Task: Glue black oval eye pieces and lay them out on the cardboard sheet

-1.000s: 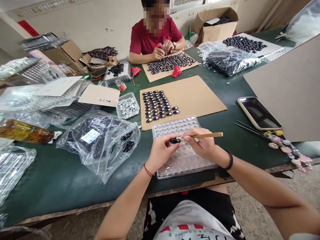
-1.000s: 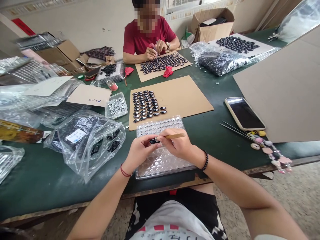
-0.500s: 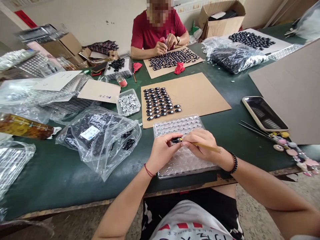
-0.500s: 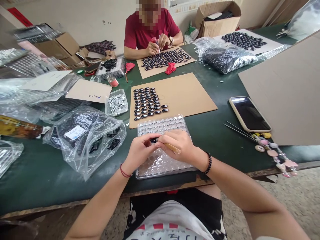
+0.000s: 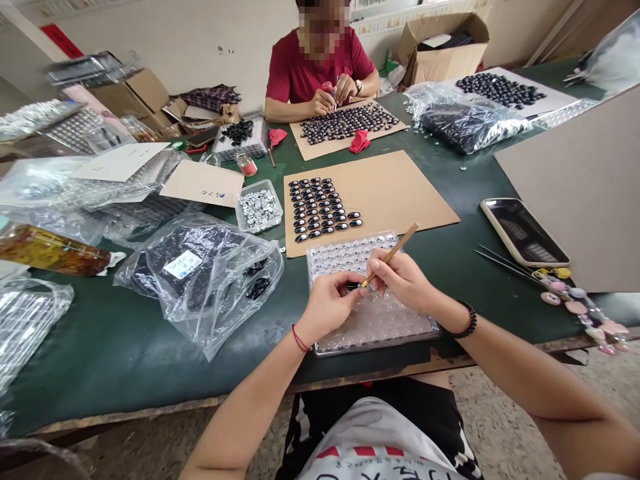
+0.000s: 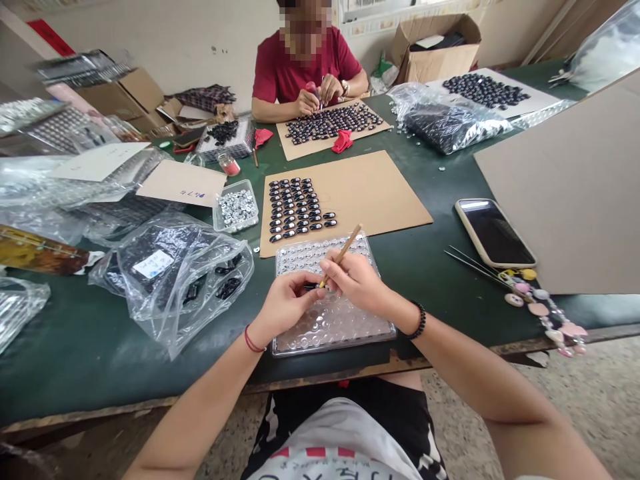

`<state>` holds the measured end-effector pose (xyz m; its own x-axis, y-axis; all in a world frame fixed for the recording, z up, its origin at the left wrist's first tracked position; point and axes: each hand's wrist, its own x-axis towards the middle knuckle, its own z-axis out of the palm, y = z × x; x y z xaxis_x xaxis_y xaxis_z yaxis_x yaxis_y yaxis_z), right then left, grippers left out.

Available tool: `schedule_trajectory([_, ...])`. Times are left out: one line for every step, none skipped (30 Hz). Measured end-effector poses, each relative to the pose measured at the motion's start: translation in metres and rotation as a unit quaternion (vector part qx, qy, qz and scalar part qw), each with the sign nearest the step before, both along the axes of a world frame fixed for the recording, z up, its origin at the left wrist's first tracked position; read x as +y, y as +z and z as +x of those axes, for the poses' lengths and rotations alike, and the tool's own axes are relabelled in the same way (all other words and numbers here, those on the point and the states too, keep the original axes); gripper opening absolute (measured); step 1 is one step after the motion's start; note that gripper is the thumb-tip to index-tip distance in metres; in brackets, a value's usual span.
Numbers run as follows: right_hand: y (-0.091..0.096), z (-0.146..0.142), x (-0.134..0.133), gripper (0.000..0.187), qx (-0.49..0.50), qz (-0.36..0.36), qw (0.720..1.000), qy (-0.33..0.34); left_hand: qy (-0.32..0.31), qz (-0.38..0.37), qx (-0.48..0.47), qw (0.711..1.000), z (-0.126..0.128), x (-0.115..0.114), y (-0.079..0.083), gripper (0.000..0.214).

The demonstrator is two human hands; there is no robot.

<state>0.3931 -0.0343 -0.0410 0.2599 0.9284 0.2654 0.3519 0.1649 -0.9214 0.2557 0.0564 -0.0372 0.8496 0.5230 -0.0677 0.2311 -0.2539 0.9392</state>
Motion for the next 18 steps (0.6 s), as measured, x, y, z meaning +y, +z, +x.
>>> schedule_trajectory([0.000, 0.001, 0.001, 0.034, 0.058, -0.024, 0.998, 0.013, -0.008, -0.003, 0.004, 1.000, 0.000, -0.001, 0.000, 0.021])
schedule_trajectory([0.000, 0.003, 0.002, 0.035, 0.103, -0.036, 0.994, 0.022, -0.013, -0.001, 0.009, 1.000, 0.000, -0.002, 0.000, 0.022])
schedule_trajectory([0.001, 0.004, 0.003, 0.037, 0.135, -0.041, 0.990, 0.028, -0.012, 0.005, 0.013, 1.000, 0.000, -0.002, 0.000, 0.022])
schedule_trajectory([0.001, 0.005, 0.003, 0.039, 0.157, -0.039, 0.986, 0.033, -0.007, 0.011, 0.017, 1.000, 0.000, -0.002, 0.001, 0.023])
schedule_trajectory([0.002, 0.006, 0.004, 0.041, 0.173, -0.038, 0.983, 0.040, 0.001, 0.017, 0.018, 1.000, -0.001, -0.001, 0.002, 0.023])
schedule_trajectory([0.002, 0.006, 0.004, 0.044, 0.181, -0.042, 0.981, 0.049, 0.008, 0.023, 0.016, 1.000, -0.002, 0.000, 0.003, 0.024])
schedule_trajectory([0.002, 0.006, 0.004, 0.046, 0.179, -0.047, 0.981, 0.053, 0.014, 0.031, 0.012, 0.999, -0.002, 0.001, 0.005, 0.024])
schedule_trajectory([0.002, 0.006, 0.004, 0.046, 0.167, -0.053, 0.983, 0.050, 0.018, 0.038, 0.008, 0.999, -0.003, 0.002, 0.006, 0.024])
schedule_trajectory([0.003, 0.005, 0.004, 0.044, 0.146, -0.059, 0.987, 0.039, 0.024, 0.044, 0.001, 0.999, -0.003, 0.004, 0.008, 0.024])
schedule_trajectory([0.003, 0.004, 0.004, 0.039, 0.120, -0.065, 0.990, 0.026, 0.029, 0.047, -0.006, 0.998, -0.004, 0.005, 0.009, 0.024])
schedule_trajectory([0.004, 0.004, 0.005, 0.033, 0.095, -0.072, 0.993, 0.013, 0.036, 0.051, -0.014, 0.998, -0.004, 0.006, 0.009, 0.025])
schedule_trajectory([0.004, 0.003, 0.005, 0.027, 0.076, -0.079, 0.994, 0.003, 0.042, 0.056, -0.019, 0.997, -0.005, 0.007, 0.010, 0.025])
schedule_trajectory([0.005, 0.002, 0.006, 0.022, 0.067, -0.087, 0.994, 0.000, 0.045, 0.061, -0.023, 0.997, -0.005, 0.007, 0.010, 0.026])
schedule_trajectory([0.005, 0.002, 0.006, 0.019, 0.067, -0.098, 0.993, 0.001, 0.045, 0.066, -0.023, 0.997, -0.005, 0.006, 0.009, 0.025])
schedule_trajectory([0.005, 0.001, 0.007, 0.018, 0.073, -0.106, 0.992, 0.003, 0.042, 0.071, -0.020, 0.996, -0.005, 0.005, 0.009, 0.024])
schedule_trajectory([0.006, 0.001, 0.007, 0.018, 0.081, -0.111, 0.990, 0.006, 0.036, 0.076, -0.014, 0.996, -0.005, 0.003, 0.008, 0.022])
schedule_trajectory([0.006, 0.001, 0.007, 0.018, 0.089, -0.115, 0.989, 0.011, 0.031, 0.080, -0.008, 0.996, -0.005, 0.001, 0.007, 0.020])
schedule_trajectory([0.006, 0.001, 0.006, 0.019, 0.095, -0.118, 0.988, 0.018, 0.028, 0.084, -0.004, 0.996, -0.005, -0.001, 0.007, 0.018])
